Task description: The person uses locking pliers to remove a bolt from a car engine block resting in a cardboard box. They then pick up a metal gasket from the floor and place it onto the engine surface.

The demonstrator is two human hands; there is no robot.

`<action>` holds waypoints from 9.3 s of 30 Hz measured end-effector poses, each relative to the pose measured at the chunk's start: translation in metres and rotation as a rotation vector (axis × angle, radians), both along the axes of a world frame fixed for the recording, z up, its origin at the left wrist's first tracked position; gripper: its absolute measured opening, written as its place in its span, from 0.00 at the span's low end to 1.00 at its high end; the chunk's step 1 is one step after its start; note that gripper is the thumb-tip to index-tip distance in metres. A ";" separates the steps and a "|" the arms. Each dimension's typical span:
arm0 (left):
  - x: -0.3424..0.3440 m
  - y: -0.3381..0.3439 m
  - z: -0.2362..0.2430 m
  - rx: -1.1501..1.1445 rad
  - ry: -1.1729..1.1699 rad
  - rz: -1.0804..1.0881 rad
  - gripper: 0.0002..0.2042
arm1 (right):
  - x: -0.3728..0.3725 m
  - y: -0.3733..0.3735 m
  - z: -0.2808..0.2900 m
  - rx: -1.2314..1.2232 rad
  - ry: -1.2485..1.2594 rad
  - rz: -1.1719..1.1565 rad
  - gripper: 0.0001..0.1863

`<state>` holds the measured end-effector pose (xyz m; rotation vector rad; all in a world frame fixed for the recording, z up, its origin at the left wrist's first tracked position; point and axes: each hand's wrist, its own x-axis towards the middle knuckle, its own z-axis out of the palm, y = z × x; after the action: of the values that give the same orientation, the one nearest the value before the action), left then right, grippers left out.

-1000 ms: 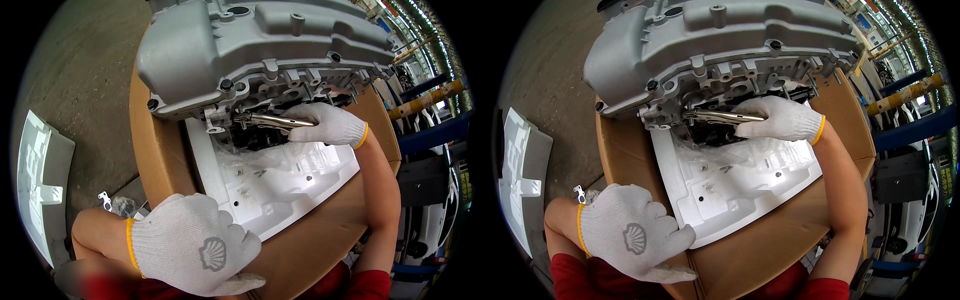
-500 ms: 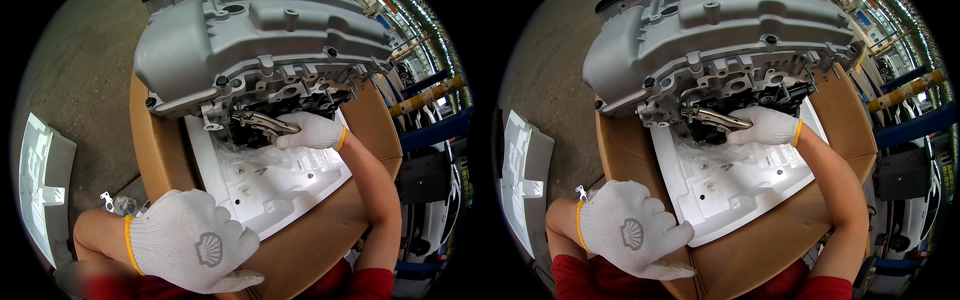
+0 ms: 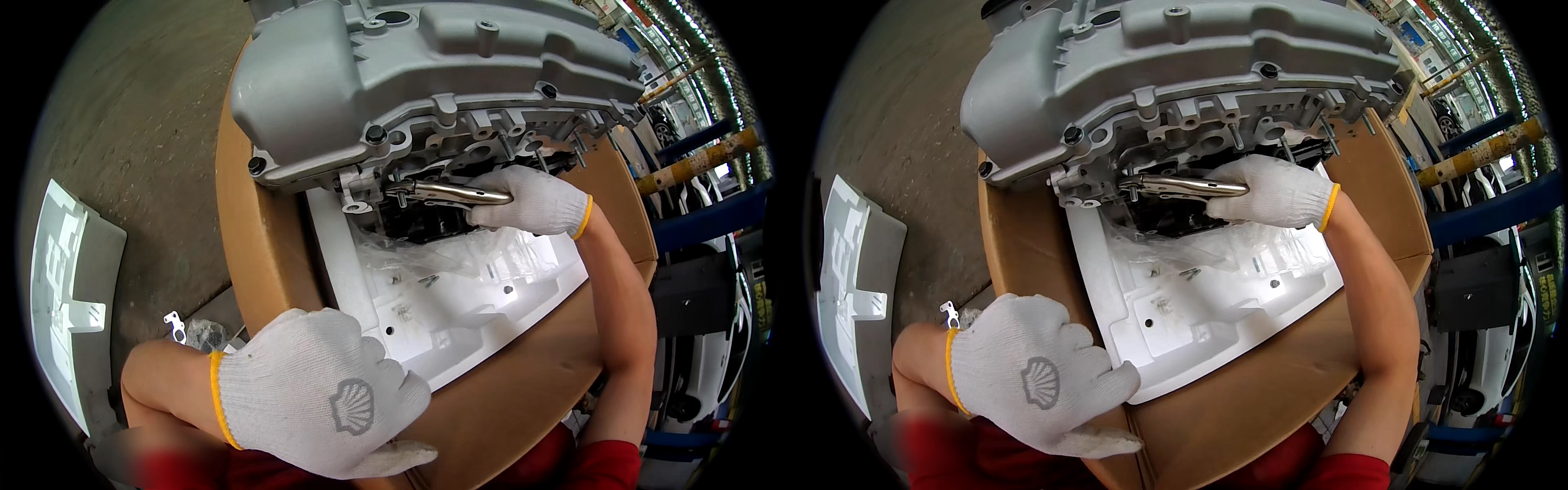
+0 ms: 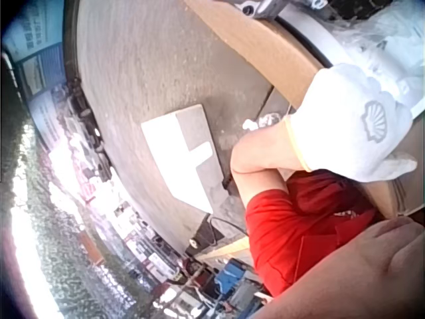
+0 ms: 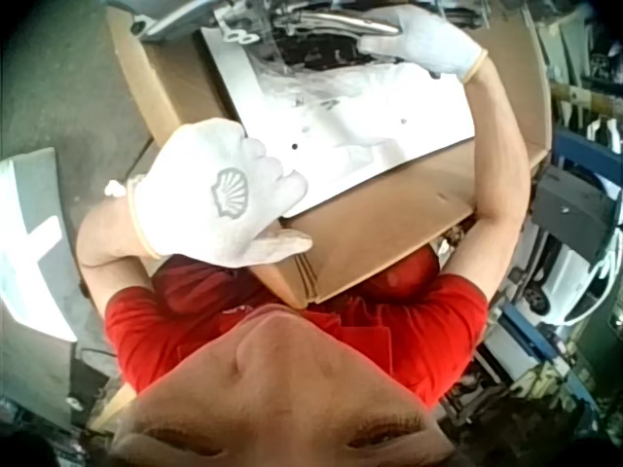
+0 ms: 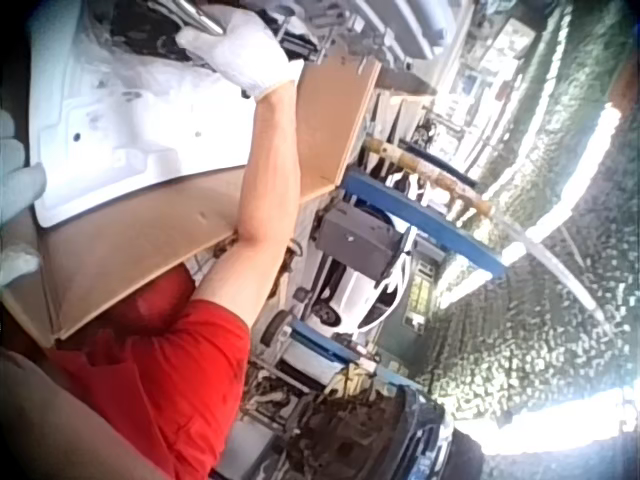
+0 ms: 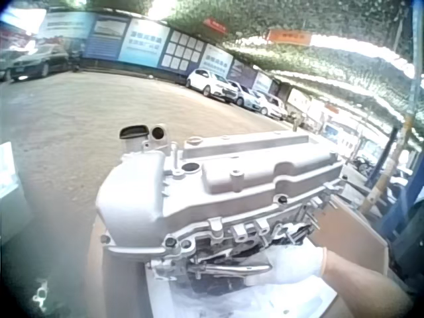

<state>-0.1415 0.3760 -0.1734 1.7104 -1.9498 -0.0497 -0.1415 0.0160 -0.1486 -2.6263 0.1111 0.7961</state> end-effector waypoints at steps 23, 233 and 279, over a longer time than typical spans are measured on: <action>-0.003 0.002 0.008 0.145 -0.009 0.036 0.27 | -0.002 -0.010 -0.005 0.098 0.072 -0.066 0.28; -0.001 0.003 0.009 0.064 0.019 -0.010 0.28 | -0.001 -0.007 -0.008 0.097 0.084 -0.024 0.21; -0.010 0.006 -0.029 -0.028 -0.034 0.060 0.29 | -0.005 -0.010 -0.068 0.527 0.124 -0.202 0.22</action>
<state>-0.1518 0.3819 -0.2024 1.7610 -1.9133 0.0288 -0.1470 0.0065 -0.2169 -2.0369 0.1712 0.7896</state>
